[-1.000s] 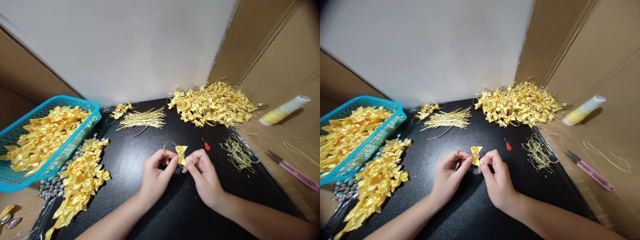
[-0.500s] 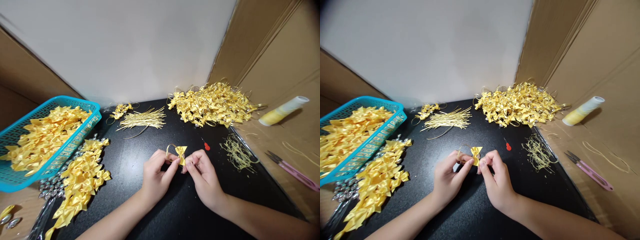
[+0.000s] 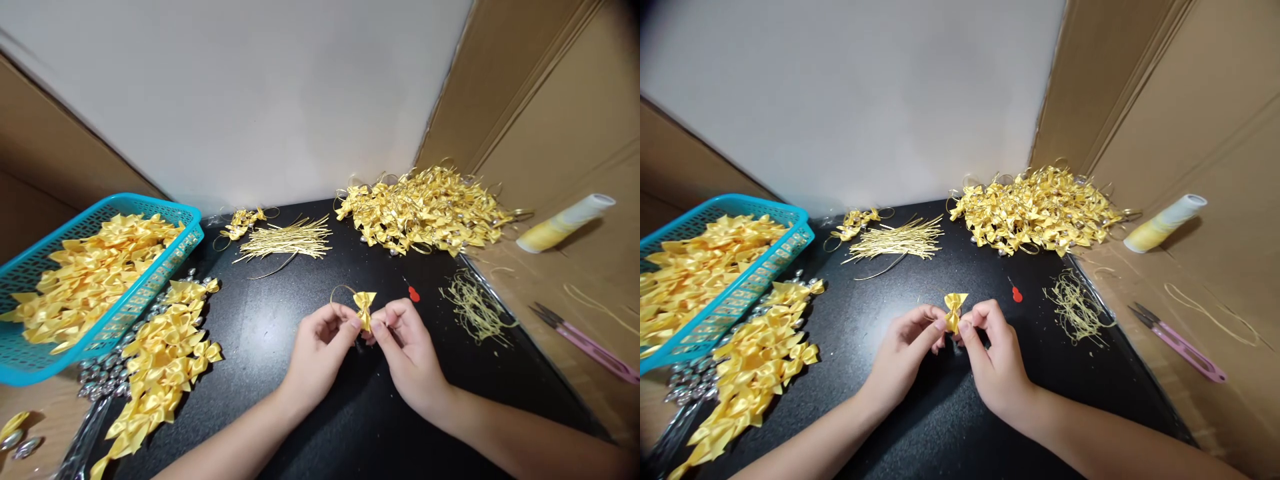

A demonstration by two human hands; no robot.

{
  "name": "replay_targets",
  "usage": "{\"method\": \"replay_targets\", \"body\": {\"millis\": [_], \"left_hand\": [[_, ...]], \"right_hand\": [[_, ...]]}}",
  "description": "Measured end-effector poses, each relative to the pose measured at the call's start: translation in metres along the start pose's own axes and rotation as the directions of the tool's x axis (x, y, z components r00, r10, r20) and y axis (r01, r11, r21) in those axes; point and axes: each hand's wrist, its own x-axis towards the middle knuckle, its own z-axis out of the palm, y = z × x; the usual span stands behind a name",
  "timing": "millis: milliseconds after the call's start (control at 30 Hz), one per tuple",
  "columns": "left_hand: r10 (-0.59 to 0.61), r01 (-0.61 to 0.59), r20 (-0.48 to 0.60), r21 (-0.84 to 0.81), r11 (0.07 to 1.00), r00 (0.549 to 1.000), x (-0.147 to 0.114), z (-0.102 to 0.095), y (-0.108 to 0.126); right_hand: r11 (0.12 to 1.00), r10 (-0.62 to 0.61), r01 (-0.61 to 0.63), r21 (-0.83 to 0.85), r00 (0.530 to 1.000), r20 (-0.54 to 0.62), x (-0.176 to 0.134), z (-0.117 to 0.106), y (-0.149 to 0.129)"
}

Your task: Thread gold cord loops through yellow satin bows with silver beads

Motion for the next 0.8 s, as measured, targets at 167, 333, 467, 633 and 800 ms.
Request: {"method": "replay_targets", "body": {"millis": [167, 333, 467, 633, 800], "left_hand": [[-0.055, 0.056, 0.012, -0.078, 0.995, 0.998, 0.004, -0.001, 0.003], [-0.108, 0.109, 0.014, -0.082, 0.991, 0.994, 0.005, -0.003, 0.0], [-0.08, 0.082, 0.022, -0.106, 0.991, 0.997, 0.005, -0.005, -0.002], [-0.118, 0.12, 0.022, -0.2, 0.972, 0.993, 0.008, -0.008, -0.005], [-0.195, 0.185, -0.013, -0.261, 0.947, 0.981, 0.012, -0.01, -0.007]], "right_hand": [[0.979, -0.078, 0.085, -0.187, 0.996, 0.045, 0.004, -0.004, 0.0], [0.891, -0.196, 0.223, -0.395, 0.975, 0.108, 0.007, -0.007, -0.003], [0.896, -0.187, 0.211, -0.39, 0.977, 0.099, 0.009, -0.008, -0.006], [0.925, -0.147, 0.175, -0.336, 0.983, 0.106, 0.014, -0.01, -0.009], [0.92, -0.165, 0.203, -0.336, 0.976, 0.14, 0.017, -0.014, -0.014]]}}
